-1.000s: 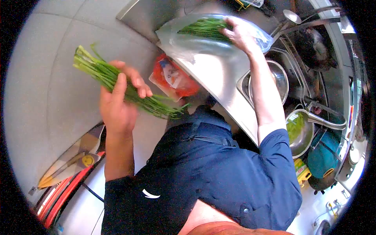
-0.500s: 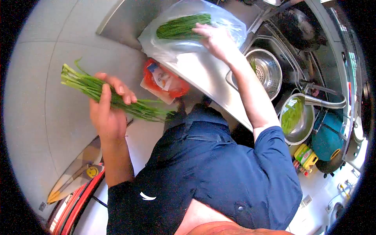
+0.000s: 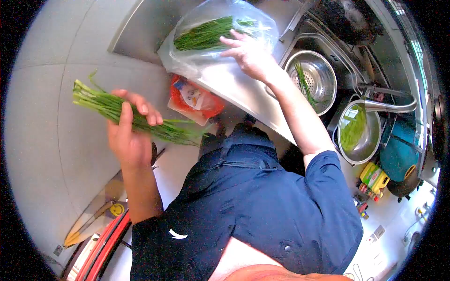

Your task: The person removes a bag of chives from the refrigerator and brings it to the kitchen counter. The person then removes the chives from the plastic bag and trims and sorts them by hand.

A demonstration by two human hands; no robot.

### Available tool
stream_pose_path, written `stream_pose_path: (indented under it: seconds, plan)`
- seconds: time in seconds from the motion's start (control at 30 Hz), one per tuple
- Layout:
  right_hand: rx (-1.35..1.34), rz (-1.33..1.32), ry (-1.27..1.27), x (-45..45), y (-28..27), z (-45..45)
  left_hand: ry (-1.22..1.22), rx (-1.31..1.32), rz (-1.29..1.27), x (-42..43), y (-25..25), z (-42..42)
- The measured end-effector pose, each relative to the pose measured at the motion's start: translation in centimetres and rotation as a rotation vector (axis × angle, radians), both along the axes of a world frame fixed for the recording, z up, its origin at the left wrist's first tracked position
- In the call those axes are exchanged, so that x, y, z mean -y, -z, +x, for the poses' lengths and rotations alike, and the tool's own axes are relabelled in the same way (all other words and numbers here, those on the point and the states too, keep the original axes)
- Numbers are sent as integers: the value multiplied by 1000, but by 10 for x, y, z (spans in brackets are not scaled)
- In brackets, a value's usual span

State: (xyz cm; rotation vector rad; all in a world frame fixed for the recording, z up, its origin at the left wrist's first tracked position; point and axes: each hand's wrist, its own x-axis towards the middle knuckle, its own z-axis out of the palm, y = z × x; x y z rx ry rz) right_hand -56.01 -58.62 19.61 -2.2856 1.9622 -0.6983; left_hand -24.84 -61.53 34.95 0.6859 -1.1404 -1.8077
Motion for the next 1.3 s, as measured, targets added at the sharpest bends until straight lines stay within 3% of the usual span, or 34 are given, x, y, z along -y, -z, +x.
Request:
stream_pose_path:
  seconds: [0.13,0.3,0.43,0.5,0.6,0.7,0.77,0.87,0.93,1.13,1.3]
  plan:
    - [123,48,38,-3,-3,4,-36,19,-10,-2,0,1]
    - [165,-301,45,-31,-30,10,4,-4,-18,0,-1,5]
    - [234,-431,137,-67,-29,0,72,351,-50,0,-26,-8]
    - [391,-314,281,-104,-10,-10,199,486,-47,-4,-38,-22]
    - [313,-69,511,-156,24,-40,323,860,-312,-9,-53,-56]
    - [211,241,842,-208,101,-87,416,846,-391,-12,-52,-81]
    - [279,394,1042,-237,126,-113,444,818,-423,-13,-39,-89]
    - [252,418,1101,-260,154,-139,406,889,-370,-25,-31,-96]
    - [234,492,1096,-258,165,-154,393,952,-199,-30,-34,-104]
    - [138,550,1053,-241,250,-190,380,981,-94,-50,-5,-109]
    - [80,543,1127,-213,257,-193,302,1010,46,-62,5,-113]
